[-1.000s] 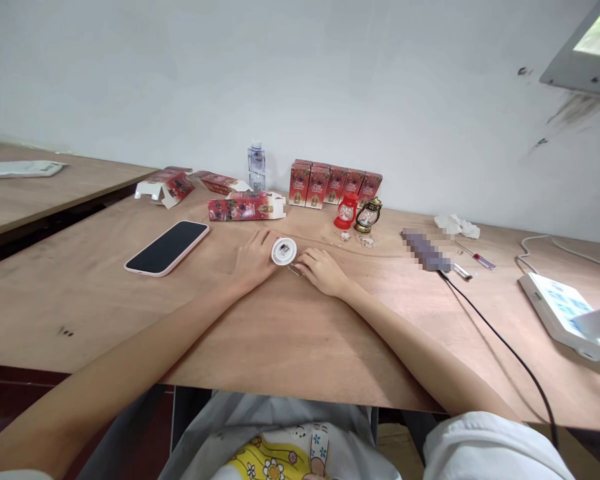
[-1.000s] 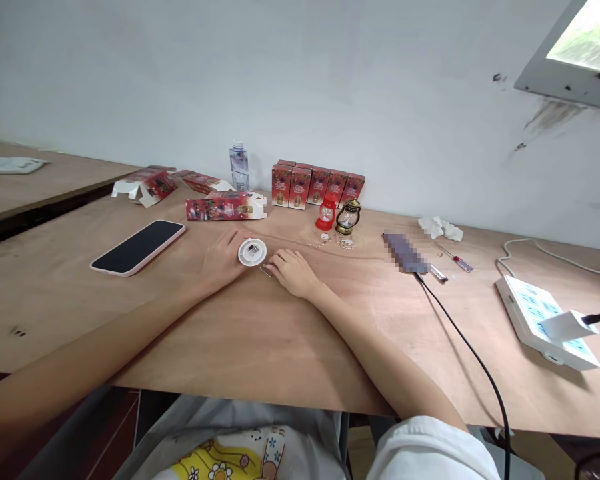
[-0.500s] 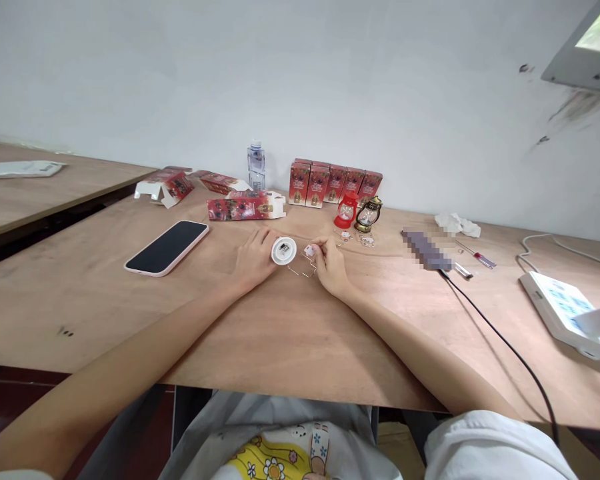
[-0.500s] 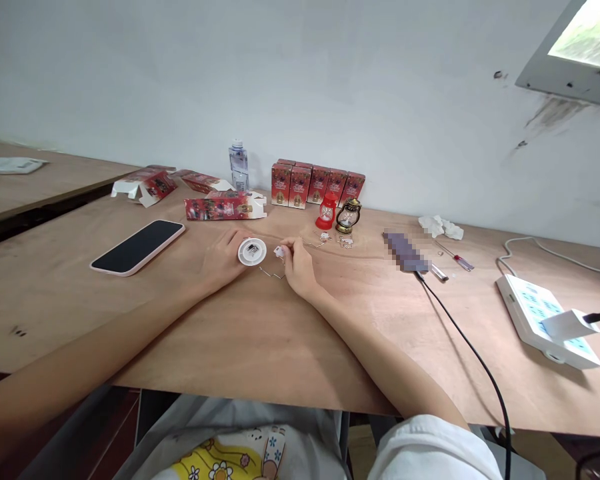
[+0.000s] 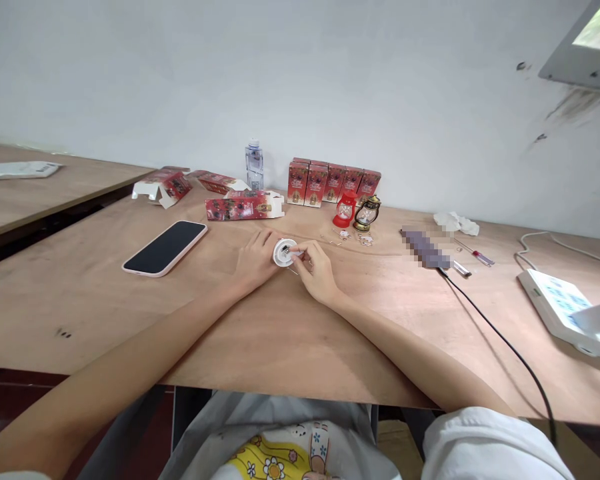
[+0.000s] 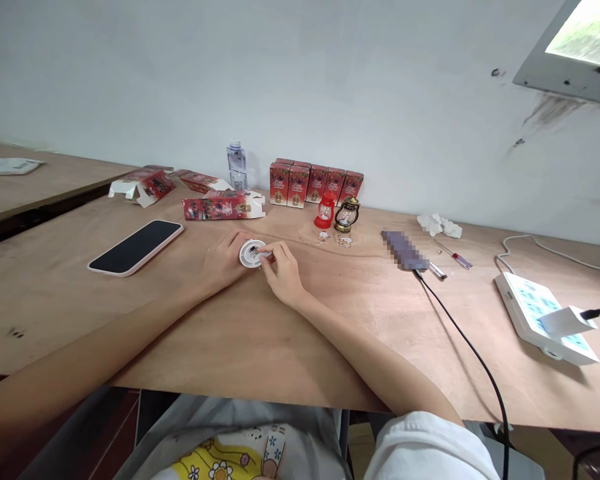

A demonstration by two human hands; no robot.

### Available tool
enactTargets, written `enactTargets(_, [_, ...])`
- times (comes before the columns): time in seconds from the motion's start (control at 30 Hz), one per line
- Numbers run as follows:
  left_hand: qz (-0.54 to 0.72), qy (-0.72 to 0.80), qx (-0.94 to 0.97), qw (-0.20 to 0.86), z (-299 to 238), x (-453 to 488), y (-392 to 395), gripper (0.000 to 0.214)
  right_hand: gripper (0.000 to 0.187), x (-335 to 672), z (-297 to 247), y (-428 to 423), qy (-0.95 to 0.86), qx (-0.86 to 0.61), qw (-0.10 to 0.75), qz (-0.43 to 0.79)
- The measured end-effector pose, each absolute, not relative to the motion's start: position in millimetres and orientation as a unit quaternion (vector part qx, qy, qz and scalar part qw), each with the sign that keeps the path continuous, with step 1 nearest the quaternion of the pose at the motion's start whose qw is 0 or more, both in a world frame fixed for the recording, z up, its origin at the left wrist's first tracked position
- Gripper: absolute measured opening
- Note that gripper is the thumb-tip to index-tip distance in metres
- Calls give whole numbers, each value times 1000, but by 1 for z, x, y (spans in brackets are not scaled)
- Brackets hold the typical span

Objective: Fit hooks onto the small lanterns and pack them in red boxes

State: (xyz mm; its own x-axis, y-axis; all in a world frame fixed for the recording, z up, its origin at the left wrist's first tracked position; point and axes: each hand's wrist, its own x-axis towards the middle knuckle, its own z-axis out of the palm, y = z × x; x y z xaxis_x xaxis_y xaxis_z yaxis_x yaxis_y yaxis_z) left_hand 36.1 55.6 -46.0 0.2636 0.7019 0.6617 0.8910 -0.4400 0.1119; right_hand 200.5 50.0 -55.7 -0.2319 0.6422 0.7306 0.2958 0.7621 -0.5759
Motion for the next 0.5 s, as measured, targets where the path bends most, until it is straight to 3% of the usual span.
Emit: enactTargets(0.5, [-331, -497, -789, 143, -46, 35, 54, 24, 4, 201, -60, 51, -774, -287, 560, 66])
